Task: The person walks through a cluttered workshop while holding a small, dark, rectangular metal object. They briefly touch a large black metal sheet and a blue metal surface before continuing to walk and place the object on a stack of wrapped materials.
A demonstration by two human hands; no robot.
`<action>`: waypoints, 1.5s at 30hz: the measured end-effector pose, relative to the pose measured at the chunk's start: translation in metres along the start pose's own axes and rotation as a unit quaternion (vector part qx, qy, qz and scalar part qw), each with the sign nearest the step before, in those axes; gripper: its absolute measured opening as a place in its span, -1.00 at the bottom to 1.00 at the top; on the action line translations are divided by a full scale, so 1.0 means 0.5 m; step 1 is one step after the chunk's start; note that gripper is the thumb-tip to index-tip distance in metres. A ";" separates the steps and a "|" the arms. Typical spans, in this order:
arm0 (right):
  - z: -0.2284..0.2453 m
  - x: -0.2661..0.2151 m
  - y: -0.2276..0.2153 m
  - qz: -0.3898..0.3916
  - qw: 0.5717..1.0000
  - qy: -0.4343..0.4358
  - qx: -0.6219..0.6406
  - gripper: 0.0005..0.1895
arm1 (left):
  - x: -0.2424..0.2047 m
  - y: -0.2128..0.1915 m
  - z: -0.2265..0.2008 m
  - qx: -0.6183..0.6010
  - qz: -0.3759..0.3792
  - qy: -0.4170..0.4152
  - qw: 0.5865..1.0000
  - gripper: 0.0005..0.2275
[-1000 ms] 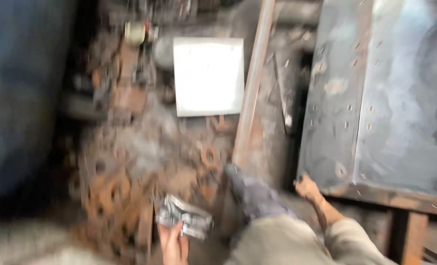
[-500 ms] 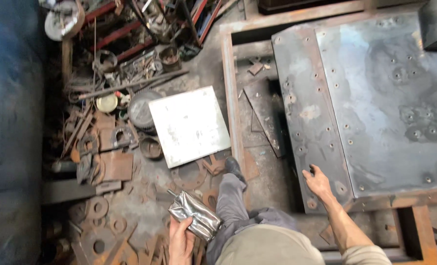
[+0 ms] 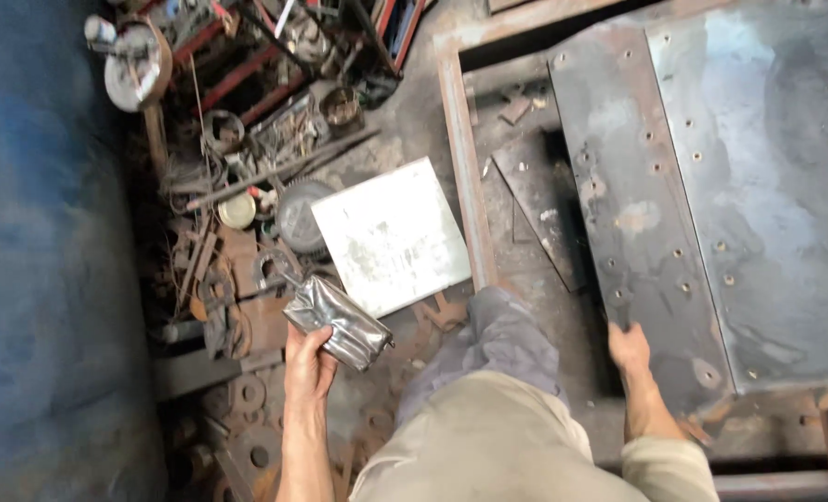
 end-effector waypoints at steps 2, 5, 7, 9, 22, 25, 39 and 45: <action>-0.134 0.023 0.081 0.018 0.995 0.060 -0.076 -0.23 | 0.054 0.014 -0.016 -0.016 0.012 0.009 1.000 -0.41; -0.149 -0.060 0.111 0.056 0.986 0.126 -0.092 -0.24 | 0.133 0.037 0.005 0.015 -0.005 -0.021 1.000 -0.38; -0.172 -0.035 0.145 0.078 0.985 0.111 -0.109 -0.23 | 0.182 0.088 0.022 0.009 -0.002 -0.038 0.999 -0.35; -0.112 -0.019 0.144 0.102 0.982 0.099 -0.126 -0.22 | 0.237 0.132 0.033 0.005 -0.001 -0.057 0.998 -0.32; 0.735 0.418 -0.322 -0.127 0.983 -0.122 -0.061 -0.34 | 0.676 0.274 0.010 -0.109 0.099 -0.016 0.989 -0.34; 0.898 0.363 -0.374 -0.151 0.971 -0.185 -0.023 -0.42 | 0.700 0.288 0.034 -0.108 0.083 -0.046 0.990 -0.36; 1.309 0.550 -0.041 0.025 0.947 -0.311 -0.072 -0.48 | 1.161 0.529 0.027 -0.059 0.143 -0.150 0.976 -0.45; 1.310 0.501 -0.032 0.285 0.903 -0.047 -0.318 -0.33 | 1.331 0.688 -0.068 -0.012 0.173 -0.194 0.966 -0.43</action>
Point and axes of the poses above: each hand's wrist, its own x-axis towards the middle knuckle, its own y-axis out of the palm, z = x × y, the point moved 5 cm from there along x, towards the middle knuckle, and after that the axes turned 2 degrees about -x, right-handed, at the moved point
